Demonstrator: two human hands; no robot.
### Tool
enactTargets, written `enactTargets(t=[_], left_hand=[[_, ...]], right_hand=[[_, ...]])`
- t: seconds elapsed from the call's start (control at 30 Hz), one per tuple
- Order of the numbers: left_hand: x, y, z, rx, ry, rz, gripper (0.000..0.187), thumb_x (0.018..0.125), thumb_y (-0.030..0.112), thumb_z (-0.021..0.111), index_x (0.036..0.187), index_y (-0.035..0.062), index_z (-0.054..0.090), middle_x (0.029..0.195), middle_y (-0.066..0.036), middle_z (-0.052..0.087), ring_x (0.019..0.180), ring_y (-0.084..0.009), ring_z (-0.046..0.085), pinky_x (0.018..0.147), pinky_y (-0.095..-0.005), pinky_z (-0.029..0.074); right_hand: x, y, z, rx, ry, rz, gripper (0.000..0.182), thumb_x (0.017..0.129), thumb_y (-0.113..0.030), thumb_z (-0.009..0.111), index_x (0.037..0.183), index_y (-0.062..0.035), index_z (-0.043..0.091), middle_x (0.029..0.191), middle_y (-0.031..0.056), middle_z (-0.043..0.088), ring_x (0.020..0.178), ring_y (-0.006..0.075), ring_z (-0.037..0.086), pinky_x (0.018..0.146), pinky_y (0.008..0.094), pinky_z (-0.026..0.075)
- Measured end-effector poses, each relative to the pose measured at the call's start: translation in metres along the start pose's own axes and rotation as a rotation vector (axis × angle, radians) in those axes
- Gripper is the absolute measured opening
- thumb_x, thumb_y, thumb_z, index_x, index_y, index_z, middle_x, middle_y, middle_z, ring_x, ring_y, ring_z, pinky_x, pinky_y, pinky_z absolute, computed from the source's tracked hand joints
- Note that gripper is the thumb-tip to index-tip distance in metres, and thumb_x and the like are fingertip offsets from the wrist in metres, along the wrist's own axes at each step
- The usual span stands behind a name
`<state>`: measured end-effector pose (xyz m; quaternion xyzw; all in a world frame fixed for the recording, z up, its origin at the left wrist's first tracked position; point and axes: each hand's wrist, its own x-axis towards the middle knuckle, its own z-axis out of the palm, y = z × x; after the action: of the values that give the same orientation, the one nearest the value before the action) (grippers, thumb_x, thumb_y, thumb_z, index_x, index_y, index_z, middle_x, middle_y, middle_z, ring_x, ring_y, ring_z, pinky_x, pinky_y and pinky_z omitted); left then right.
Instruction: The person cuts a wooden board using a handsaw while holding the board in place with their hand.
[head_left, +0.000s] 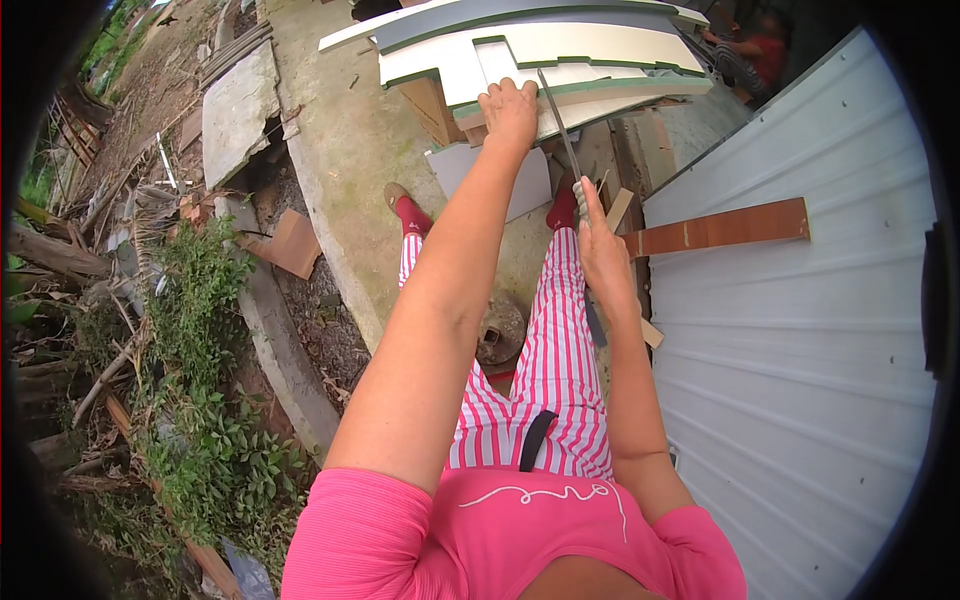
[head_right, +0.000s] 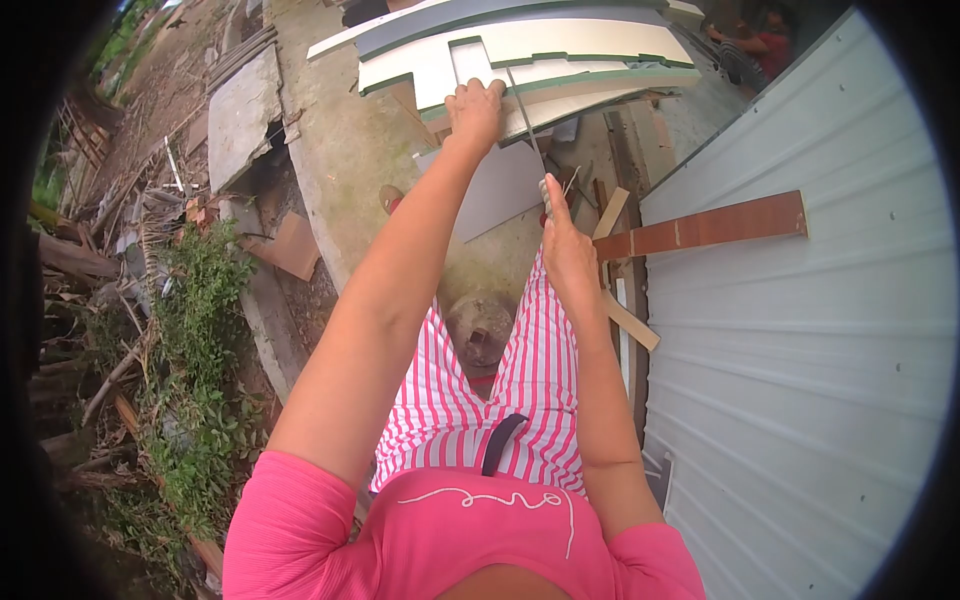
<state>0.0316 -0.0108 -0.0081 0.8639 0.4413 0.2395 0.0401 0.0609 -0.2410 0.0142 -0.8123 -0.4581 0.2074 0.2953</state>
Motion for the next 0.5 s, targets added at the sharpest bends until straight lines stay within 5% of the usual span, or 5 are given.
enactTargets(t=[0.3,0.5], left_hand=[[0.001,-0.003,0.006,0.013,0.041,0.020,0.017,0.083,0.011,0.050,0.096,0.0112,0.061,0.096,-0.013,0.055,0.092,-0.0295,0.052,0.080,-0.0436,0.037],[-0.001,0.000,0.006,0.019,0.067,0.016,0.018,0.082,0.010,0.051,0.097,0.0114,0.061,0.095,-0.014,0.055,0.092,-0.0297,0.052,0.080,-0.0433,0.037]], right_hand=[[0.130,-0.020,0.011,-0.127,0.059,-0.175,0.058,0.091,-0.014,0.041,0.144,-0.0260,0.020,0.089,0.0301,0.061,0.085,0.0471,0.058,0.077,0.0535,0.044],[0.135,-0.022,0.014,-0.114,0.078,-0.177,0.058,0.091,-0.014,0.040,0.144,-0.0264,0.020,0.089,0.0307,0.061,0.086,0.0484,0.057,0.079,0.0540,0.043]])
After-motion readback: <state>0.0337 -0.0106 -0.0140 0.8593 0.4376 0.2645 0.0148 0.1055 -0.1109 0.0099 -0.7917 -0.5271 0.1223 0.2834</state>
